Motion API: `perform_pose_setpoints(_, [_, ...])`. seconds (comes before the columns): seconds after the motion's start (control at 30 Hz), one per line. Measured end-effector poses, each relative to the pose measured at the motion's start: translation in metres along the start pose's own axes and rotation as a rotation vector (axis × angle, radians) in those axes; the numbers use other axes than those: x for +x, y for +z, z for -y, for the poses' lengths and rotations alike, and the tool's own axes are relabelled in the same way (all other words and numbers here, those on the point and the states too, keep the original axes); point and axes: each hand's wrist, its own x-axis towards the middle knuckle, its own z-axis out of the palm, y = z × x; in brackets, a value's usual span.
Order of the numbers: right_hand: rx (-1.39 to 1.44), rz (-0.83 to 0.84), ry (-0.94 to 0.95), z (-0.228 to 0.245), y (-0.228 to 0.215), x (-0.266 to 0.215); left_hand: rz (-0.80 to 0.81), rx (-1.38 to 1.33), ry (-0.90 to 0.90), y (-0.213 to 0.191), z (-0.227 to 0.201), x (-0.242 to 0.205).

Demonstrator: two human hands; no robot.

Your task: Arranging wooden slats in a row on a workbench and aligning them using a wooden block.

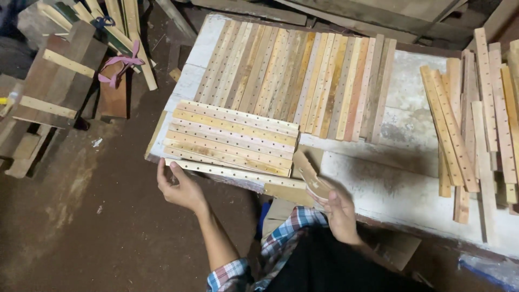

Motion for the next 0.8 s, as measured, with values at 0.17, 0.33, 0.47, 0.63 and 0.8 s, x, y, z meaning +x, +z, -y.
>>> perform_pose_setpoints(0.17, [-0.054, 0.042, 0.021, -0.004, 0.018, -0.004, -0.065, -0.003, -0.051, 0.014, 0.027, 0.006])
perform_pose_setpoints(0.33, [0.009, 0.02, 0.133, -0.017, 0.029, -0.006, -0.107, 0.003, -0.006, 0.031, 0.046, 0.016])
perform_pose_setpoints(0.47, [-0.011, 0.008, 0.096, -0.018, 0.035, -0.007, -0.118, -0.016, 0.005, 0.039, 0.039, 0.016])
perform_pose_setpoints(0.63, [0.067, -0.012, 0.097, -0.017, 0.041, -0.007, -0.144, -0.016, 0.053, 0.05, 0.045, 0.014])
perform_pose_setpoints(0.8, [0.077, -0.026, 0.143, -0.021, 0.043, -0.003, -0.196, -0.059, 0.14, 0.06, 0.044, 0.014])
